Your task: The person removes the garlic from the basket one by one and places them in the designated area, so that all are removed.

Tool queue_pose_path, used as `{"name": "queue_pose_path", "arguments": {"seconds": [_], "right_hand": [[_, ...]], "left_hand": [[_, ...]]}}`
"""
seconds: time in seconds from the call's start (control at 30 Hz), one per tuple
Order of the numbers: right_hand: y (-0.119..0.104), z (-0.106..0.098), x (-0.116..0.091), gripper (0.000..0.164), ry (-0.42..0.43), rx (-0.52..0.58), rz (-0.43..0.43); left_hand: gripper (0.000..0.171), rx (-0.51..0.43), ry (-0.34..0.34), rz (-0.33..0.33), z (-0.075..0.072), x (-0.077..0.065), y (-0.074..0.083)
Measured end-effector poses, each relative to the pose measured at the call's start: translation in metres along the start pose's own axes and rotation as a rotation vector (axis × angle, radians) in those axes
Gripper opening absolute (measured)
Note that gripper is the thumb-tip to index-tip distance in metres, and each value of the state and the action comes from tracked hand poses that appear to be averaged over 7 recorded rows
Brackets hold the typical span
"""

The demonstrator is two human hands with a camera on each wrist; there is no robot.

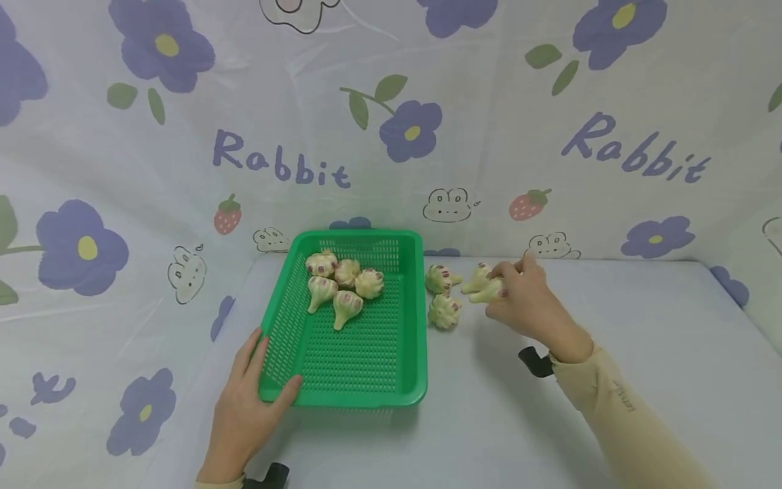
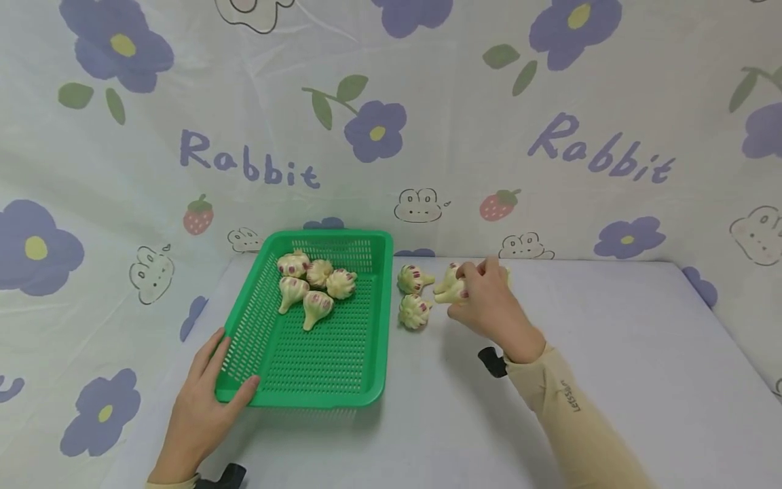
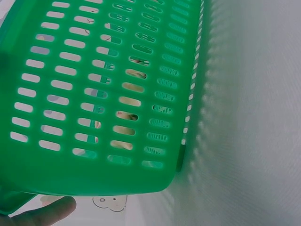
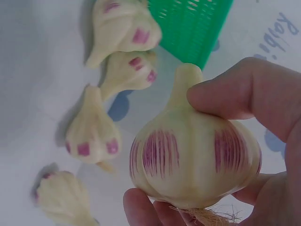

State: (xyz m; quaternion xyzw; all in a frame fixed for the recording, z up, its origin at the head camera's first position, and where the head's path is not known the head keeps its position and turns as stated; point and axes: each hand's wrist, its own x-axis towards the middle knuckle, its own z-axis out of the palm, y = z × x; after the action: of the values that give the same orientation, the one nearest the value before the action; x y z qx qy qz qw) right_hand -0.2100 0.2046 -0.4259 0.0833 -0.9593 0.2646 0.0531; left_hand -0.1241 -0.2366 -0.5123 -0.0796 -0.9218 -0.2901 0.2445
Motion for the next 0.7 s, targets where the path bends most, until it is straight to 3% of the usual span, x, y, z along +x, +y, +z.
{"name": "queue_pose_path", "arguments": {"seconds": [0.1,0.33,0.7], "right_hand": [[0.007,0.01,0.002,0.052,0.011,0.001,-0.01],[0.019,0.031,0.002,0.042,0.057,-0.015,-0.04],[0.029,0.048,0.0,0.045,0.052,-0.03,-0.048]], "left_hand": [[0.084,0.0,0.005,0.004,0.0,0.0,-0.001],[0.084,0.001,0.006,-0.001,0.001,0.0,-0.003],[0.085,0.006,-0.005,0.009,0.001,-0.001,-0.005]]}}
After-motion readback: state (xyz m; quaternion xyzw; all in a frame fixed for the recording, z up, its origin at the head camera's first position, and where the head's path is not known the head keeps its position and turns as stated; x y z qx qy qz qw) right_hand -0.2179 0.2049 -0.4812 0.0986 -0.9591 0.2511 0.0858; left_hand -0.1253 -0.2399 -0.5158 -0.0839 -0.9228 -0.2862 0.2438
